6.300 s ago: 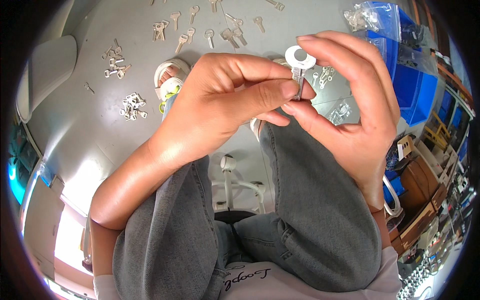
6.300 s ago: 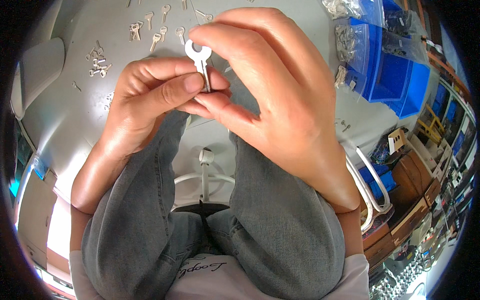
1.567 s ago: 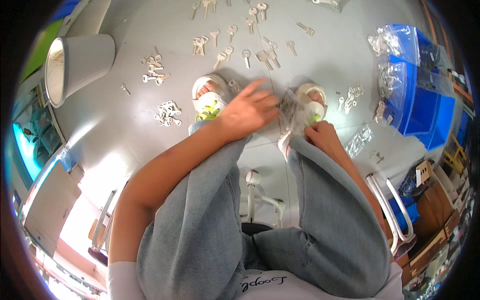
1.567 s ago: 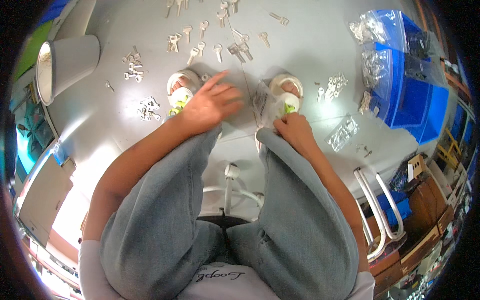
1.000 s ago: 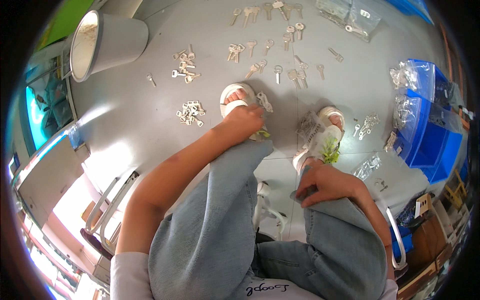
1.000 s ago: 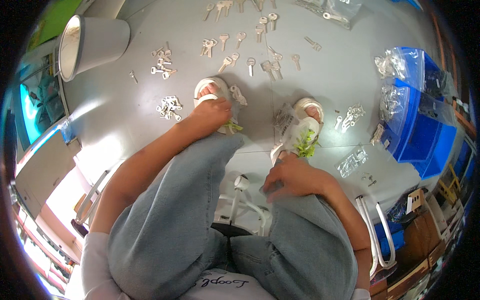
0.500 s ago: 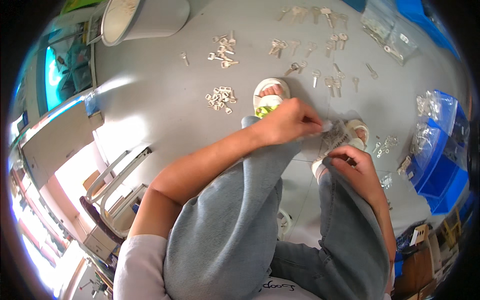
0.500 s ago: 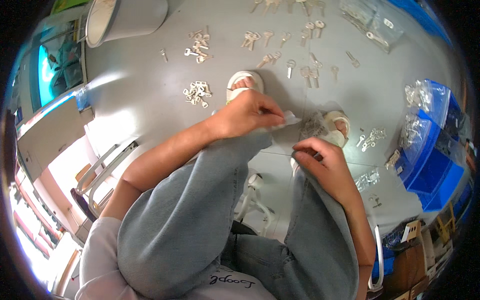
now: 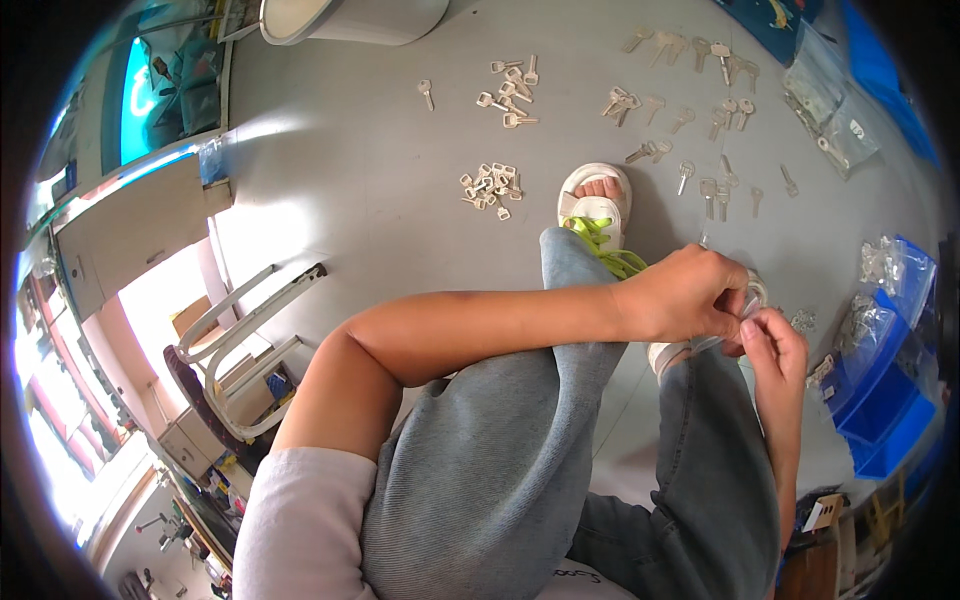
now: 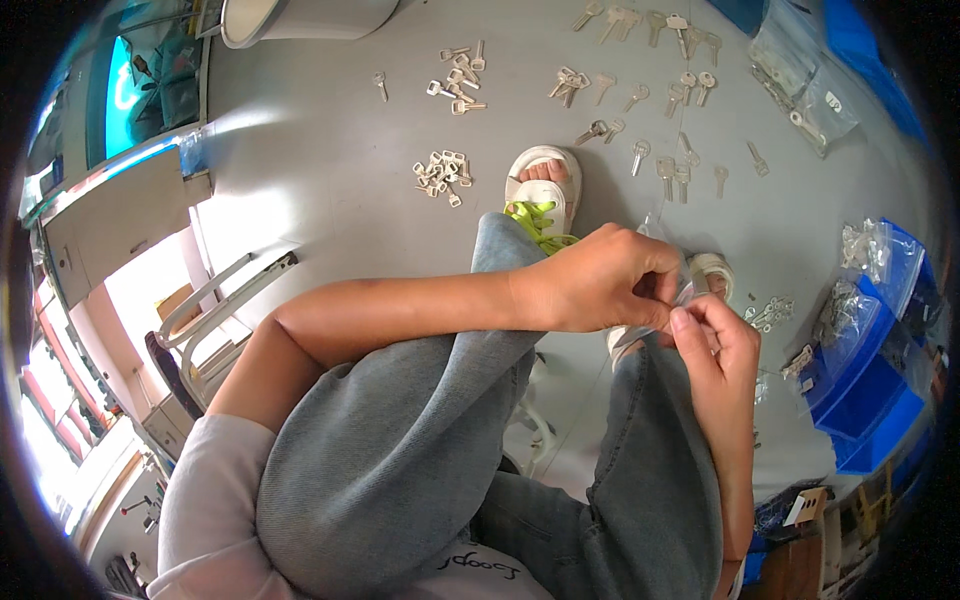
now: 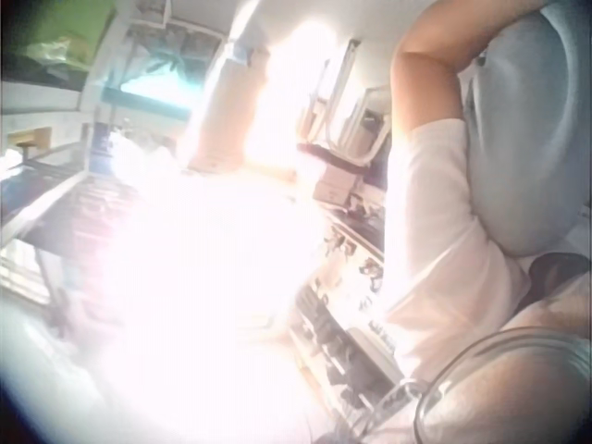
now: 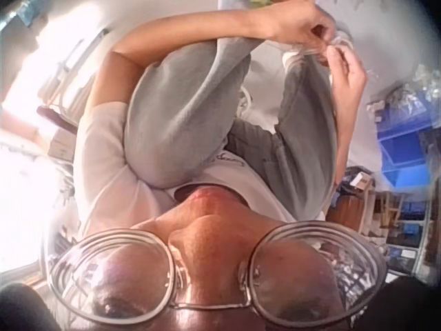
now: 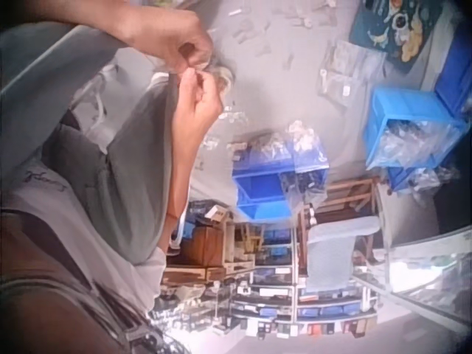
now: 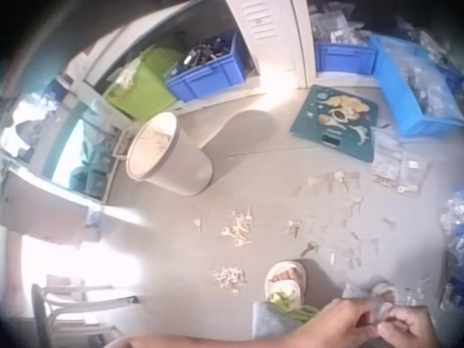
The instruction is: The person sits on the floor and sorts metal keys by picking them up from the floor, inspecting them, and placing them into small plastic bags. The person also handles loose keys and organizes them into piles.
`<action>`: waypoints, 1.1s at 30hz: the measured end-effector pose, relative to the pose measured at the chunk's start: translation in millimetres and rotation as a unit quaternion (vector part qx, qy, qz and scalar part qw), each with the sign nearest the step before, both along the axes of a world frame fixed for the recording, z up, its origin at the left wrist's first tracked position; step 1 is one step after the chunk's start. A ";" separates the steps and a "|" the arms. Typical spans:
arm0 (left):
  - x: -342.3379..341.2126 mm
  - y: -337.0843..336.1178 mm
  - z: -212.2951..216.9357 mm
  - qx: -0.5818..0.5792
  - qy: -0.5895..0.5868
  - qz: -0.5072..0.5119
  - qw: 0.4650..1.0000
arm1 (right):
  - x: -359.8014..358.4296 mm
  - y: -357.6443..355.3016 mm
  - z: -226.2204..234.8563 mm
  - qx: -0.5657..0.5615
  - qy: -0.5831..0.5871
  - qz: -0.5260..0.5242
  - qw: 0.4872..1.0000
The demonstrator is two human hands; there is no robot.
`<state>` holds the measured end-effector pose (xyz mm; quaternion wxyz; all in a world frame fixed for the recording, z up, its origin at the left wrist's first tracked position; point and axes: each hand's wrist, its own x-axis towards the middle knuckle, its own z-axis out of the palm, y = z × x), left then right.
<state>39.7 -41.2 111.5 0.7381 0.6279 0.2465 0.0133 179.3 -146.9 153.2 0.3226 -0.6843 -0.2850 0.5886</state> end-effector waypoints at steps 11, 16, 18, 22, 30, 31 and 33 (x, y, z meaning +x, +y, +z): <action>7.5 -1.9 16.5 -0.059 -0.041 -0.038 0.997 | 12.0 -11.9 3.9 -0.044 0.166 -0.046 0.984; 10.2 -5.9 14.9 -0.074 -0.037 -0.029 0.996 | 17.3 -6.1 10.6 0.047 0.027 0.078 0.995; 7.1 -6.8 13.5 -0.129 -0.015 -0.036 0.991 | 19.1 -7.6 10.0 0.081 -0.019 0.102 0.991; 7.8 1.4 13.3 0.113 -0.042 -0.030 0.992 | 20.9 -7.4 9.0 0.125 -0.147 0.073 0.978; 16.5 2.5 28.5 0.456 -0.085 -0.068 0.883 | 30.2 -20.3 7.0 0.091 -0.300 0.047 0.948; 18.0 2.9 30.0 0.427 -0.102 -0.029 0.898 | 27.5 -17.8 3.3 0.095 -0.208 -0.066 0.971; 26.0 5.5 35.7 0.367 -0.143 0.051 0.918 | 21.0 -10.1 -2.7 0.090 -0.017 -0.288 0.953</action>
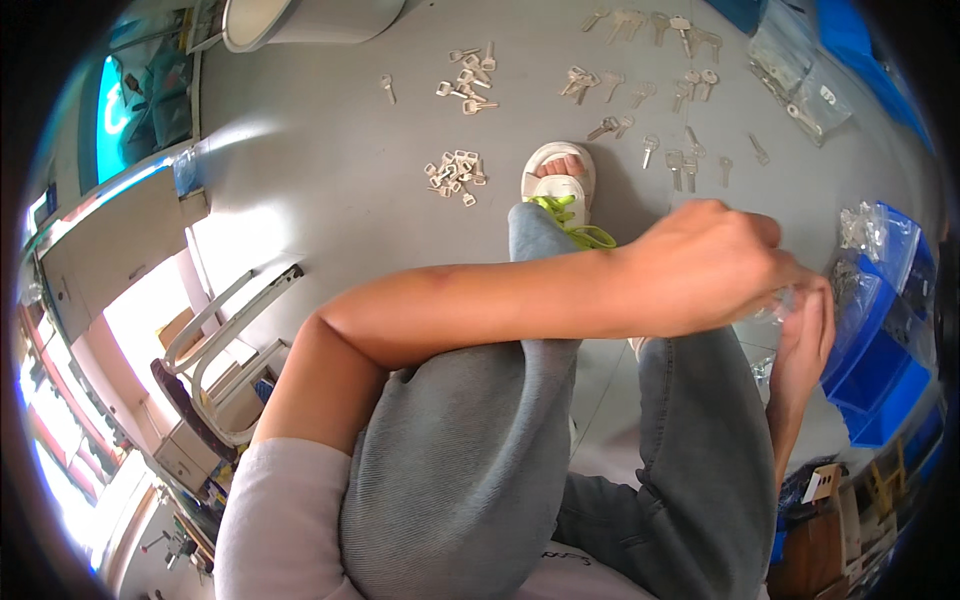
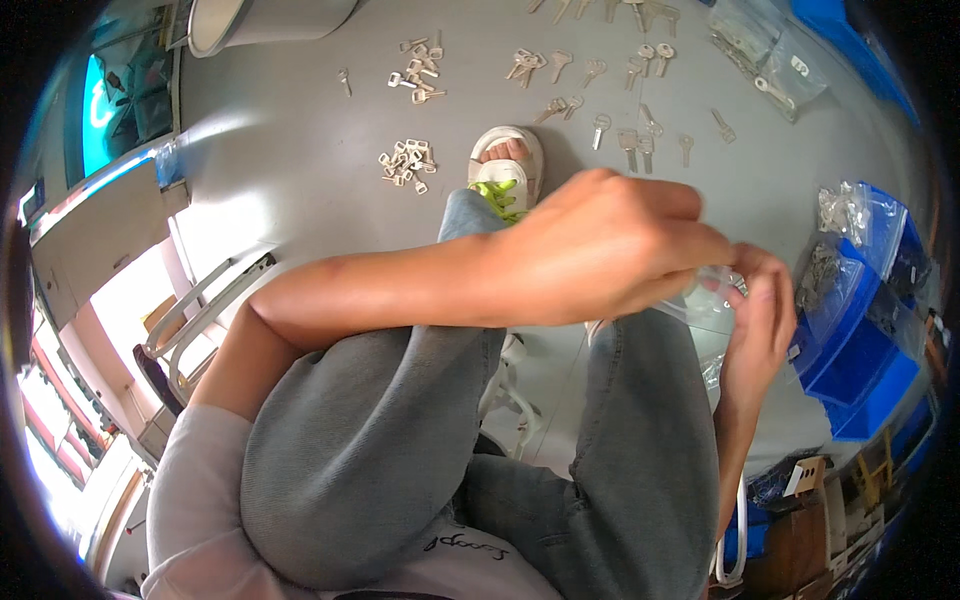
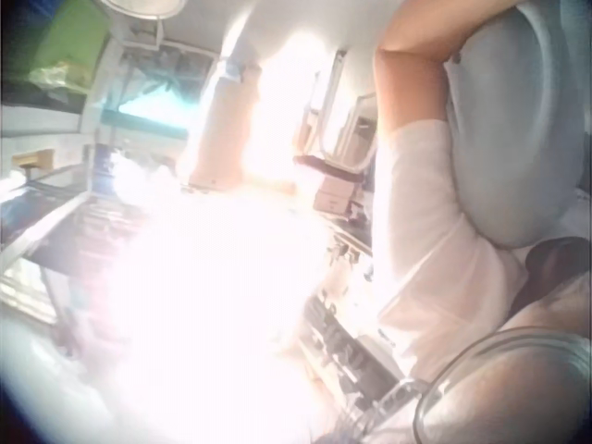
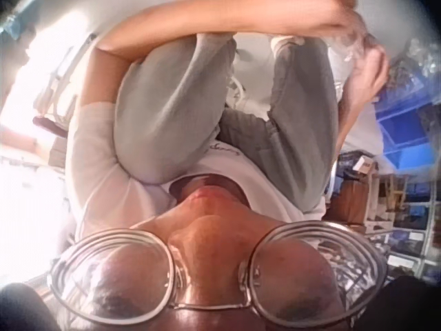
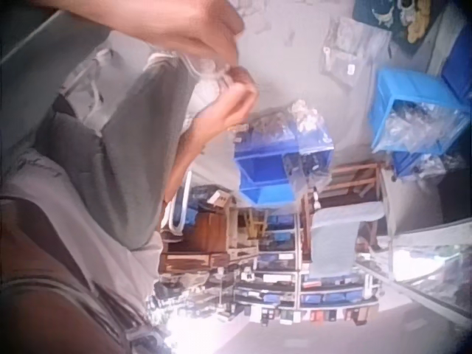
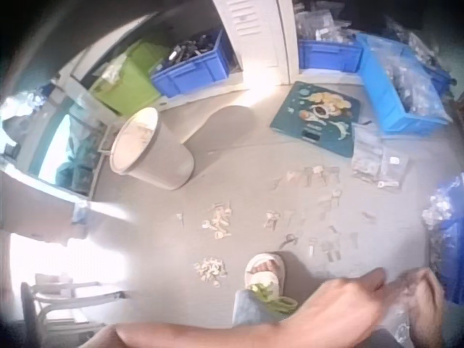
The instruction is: The person sits on the floor and sorts metal keys by picking them up from the floor, inspecting them, and placing them into small plastic bags. The person also handles loose keys and organizes them into piles.
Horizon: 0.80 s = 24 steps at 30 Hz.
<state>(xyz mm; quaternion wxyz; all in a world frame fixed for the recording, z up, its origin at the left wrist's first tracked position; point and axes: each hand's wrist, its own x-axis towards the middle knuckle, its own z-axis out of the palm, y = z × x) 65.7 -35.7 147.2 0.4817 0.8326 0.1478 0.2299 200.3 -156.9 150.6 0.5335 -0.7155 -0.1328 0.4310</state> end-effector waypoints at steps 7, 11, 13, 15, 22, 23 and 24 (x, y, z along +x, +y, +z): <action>30.0 -12.5 -0.5 -0.199 -0.216 -0.011 0.956 | -1.0 -36.5 -91.3 0.247 0.263 -0.039 0.932; 3.0 11.2 3.0 -0.414 -0.105 -0.019 0.904 | 6.5 -7.7 -37.5 0.127 0.268 0.074 0.952; 3.0 19.2 -9.9 -0.368 -0.082 0.024 0.926 | 4.5 6.5 -31.2 0.170 0.344 -0.031 0.923; 9.0 20.7 -21.6 -0.409 -0.116 0.068 0.903 | 14.6 7.7 -28.4 0.193 0.259 -0.031 0.946; 16.7 21.5 -31.4 -0.724 -0.199 0.001 0.660 | 23.5 8.7 -0.9 0.180 0.031 -0.013 0.983; 17.6 21.9 -29.1 -0.752 -0.194 0.004 0.629 | 20.3 9.8 2.0 0.182 -0.025 -0.018 0.983; 18.5 21.8 -27.0 -0.779 -0.188 0.007 0.598 | 17.9 9.8 7.9 0.172 -0.064 -0.012 0.983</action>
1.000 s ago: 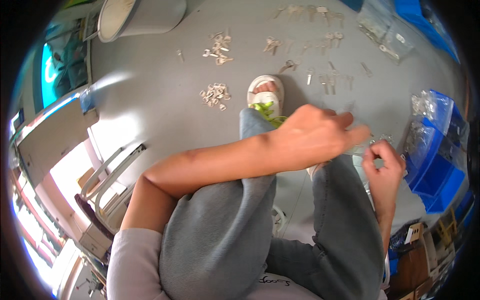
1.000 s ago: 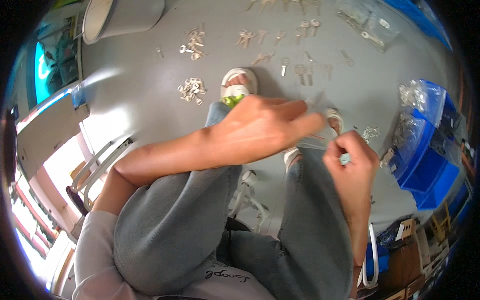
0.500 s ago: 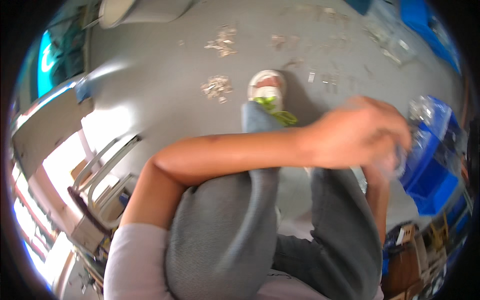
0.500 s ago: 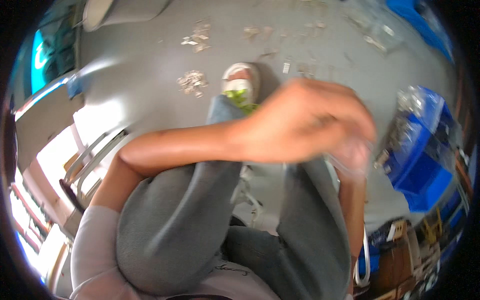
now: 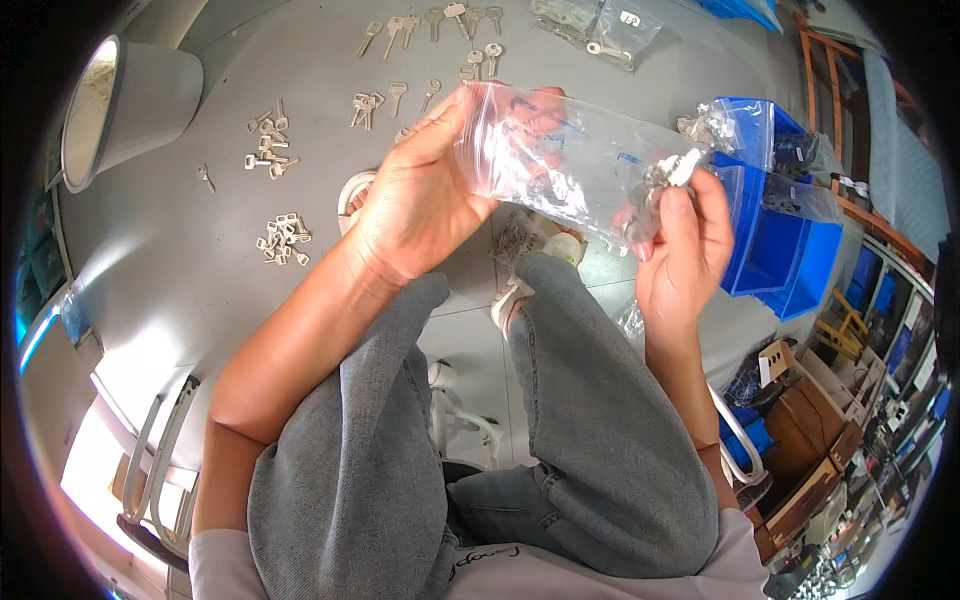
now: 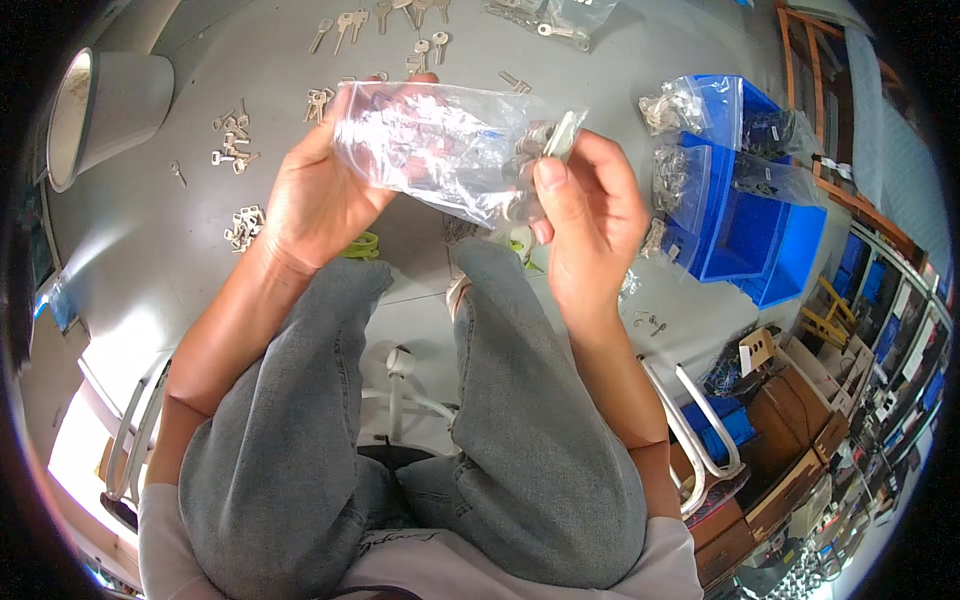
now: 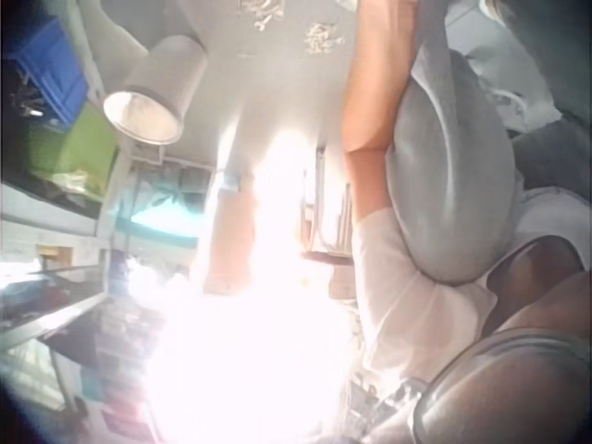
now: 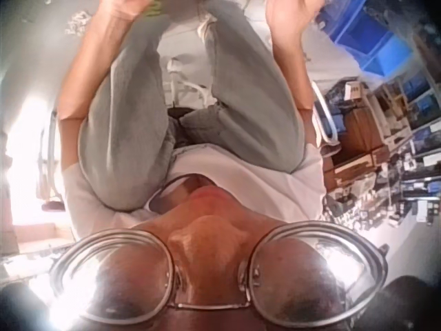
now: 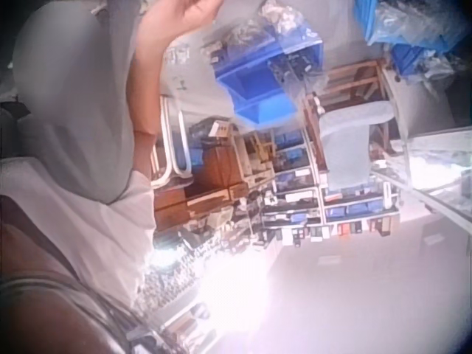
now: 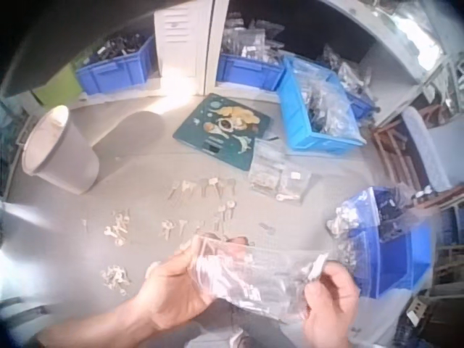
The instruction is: The person sits on the floor and sorts metal keys by picking them up from the floor, inspecting them, and placing them into small plastic bags. The person also handles loose keys and organizes them into piles.
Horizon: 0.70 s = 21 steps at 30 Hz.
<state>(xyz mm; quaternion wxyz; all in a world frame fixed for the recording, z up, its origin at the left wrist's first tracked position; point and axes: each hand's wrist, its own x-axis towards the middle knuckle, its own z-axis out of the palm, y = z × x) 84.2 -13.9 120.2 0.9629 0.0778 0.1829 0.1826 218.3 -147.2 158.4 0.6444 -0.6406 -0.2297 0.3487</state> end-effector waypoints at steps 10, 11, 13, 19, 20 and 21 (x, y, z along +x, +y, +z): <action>9.4 -19.4 -9.8 -0.188 -0.058 -0.069 0.978 | -25.1 10.2 45.3 -0.085 -0.228 -0.045 0.969; 8.7 -19.1 -10.0 -0.188 -0.060 -0.073 0.978 | -26.2 9.2 47.6 -0.084 -0.220 -0.037 0.971; 7.5 -19.2 -10.5 -0.189 -0.070 -0.079 0.976 | -26.2 5.4 52.0 -0.082 -0.205 -0.023 0.975; 4.7 -23.2 -12.0 -0.190 -0.071 -0.098 0.974 | -27.3 3.0 68.0 -0.062 -0.140 -0.032 0.988; 4.9 -24.1 -14.4 -0.185 -0.083 -0.104 0.974 | -23.7 0.3 70.5 -0.049 -0.115 -0.032 0.992; 4.3 -24.4 -16.4 -0.181 -0.094 -0.110 0.973 | -19.7 -2.3 69.5 -0.031 -0.114 -0.022 0.993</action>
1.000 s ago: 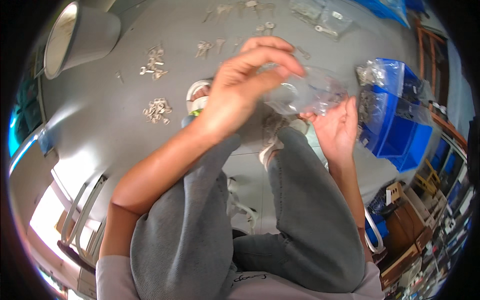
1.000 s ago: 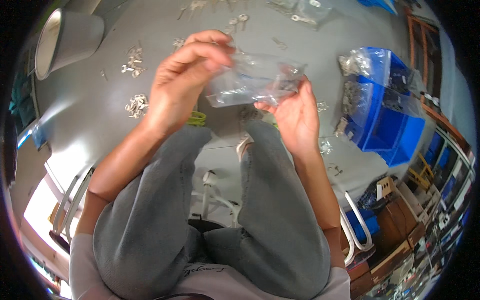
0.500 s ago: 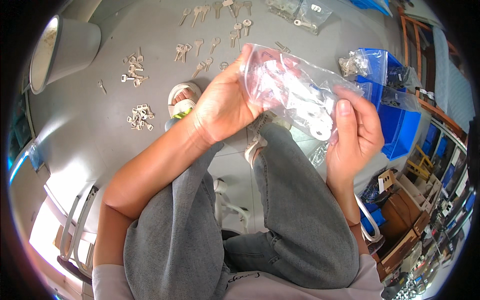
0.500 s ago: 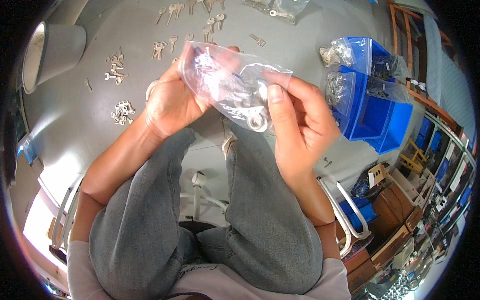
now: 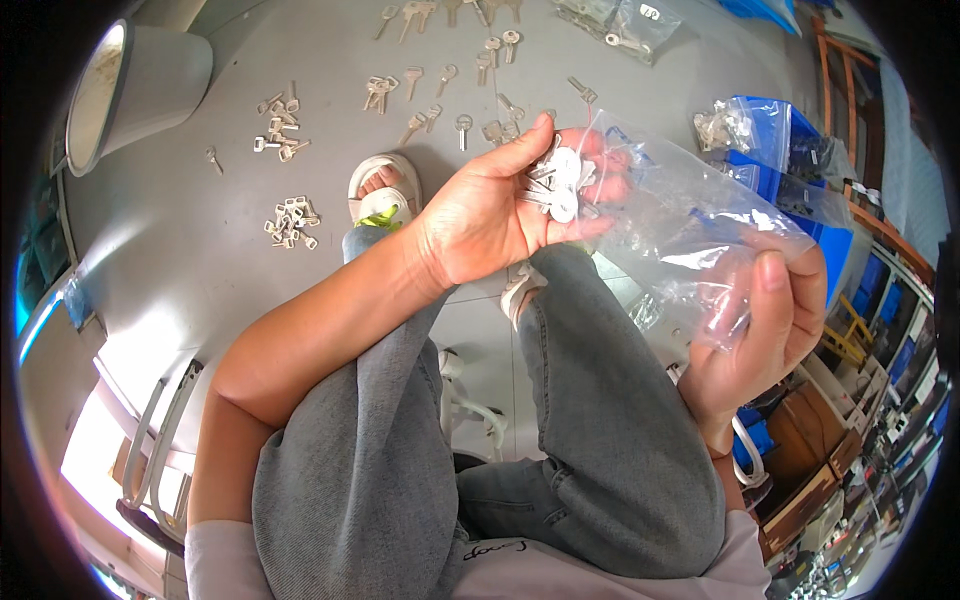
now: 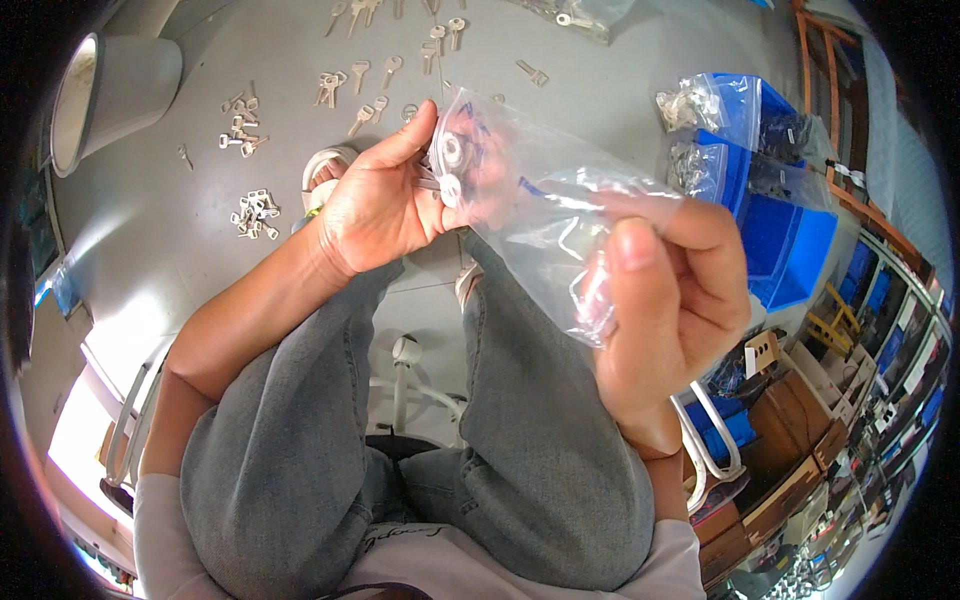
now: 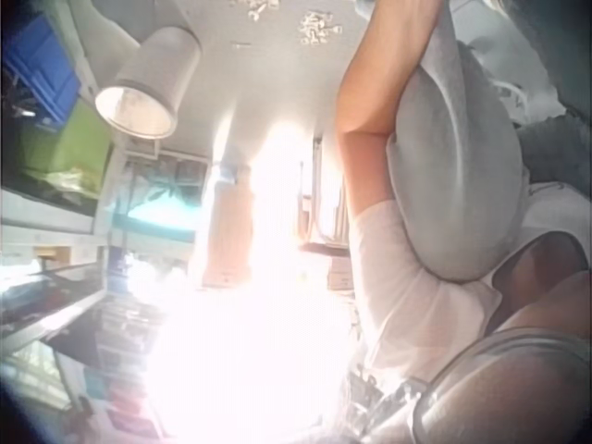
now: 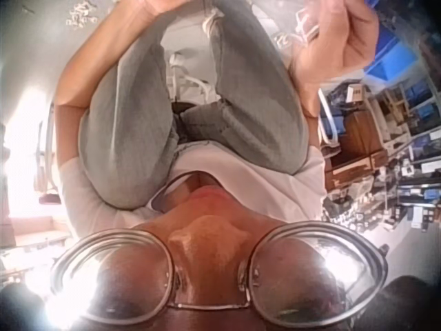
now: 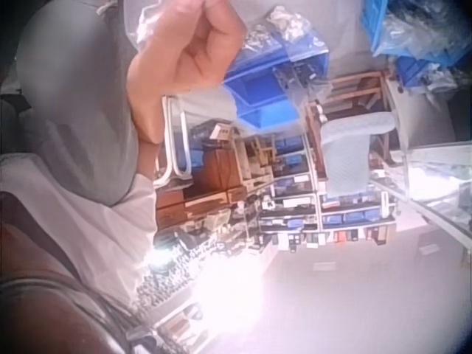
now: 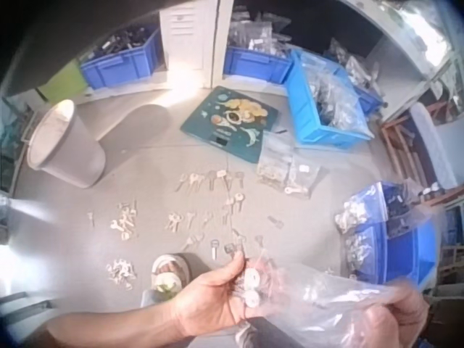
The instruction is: The person sits on the floor and sorts metal keys by picking them up from the floor, inspecting them, and placing them into small plastic bags. The person also handles loose keys and organizes them into piles.
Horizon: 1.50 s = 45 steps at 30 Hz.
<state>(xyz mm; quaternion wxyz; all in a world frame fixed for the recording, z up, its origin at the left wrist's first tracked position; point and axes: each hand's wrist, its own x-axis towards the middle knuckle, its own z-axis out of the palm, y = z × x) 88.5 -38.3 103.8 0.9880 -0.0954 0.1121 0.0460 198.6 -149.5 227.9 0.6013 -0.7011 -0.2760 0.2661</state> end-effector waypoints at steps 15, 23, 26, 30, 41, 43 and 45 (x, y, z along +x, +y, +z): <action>-22.8 1.1 -25.5 0.092 0.170 -0.012 0.981 | 39.5 -106.7 -92.9 -0.042 0.186 -0.260 0.946; -38.0 -4.4 -31.3 0.114 0.114 -0.065 0.985 | -77.0 -341.0 -124.5 -0.225 0.335 -0.540 0.739; -42.6 -1.6 -30.1 0.112 0.136 -0.072 0.982 | -113.0 -406.4 -142.1 -0.172 0.350 -0.639 0.663; -41.7 0.0 -17.8 0.138 0.167 -0.063 0.974 | -125.1 -462.7 -191.0 0.014 0.412 -0.670 0.617; -29.7 -8.3 -22.3 0.165 0.207 -0.074 0.961 | -77.8 -425.7 -241.0 -0.540 0.086 -0.352 0.760; -28.2 -9.7 -24.0 0.178 0.210 -0.077 0.958 | -40.3 -406.8 -265.1 -0.530 -0.105 -0.217 0.813; -27.7 -9.7 -22.3 0.184 0.214 -0.079 0.956 | -4.1 -365.1 -281.2 -0.473 -0.132 -0.201 0.848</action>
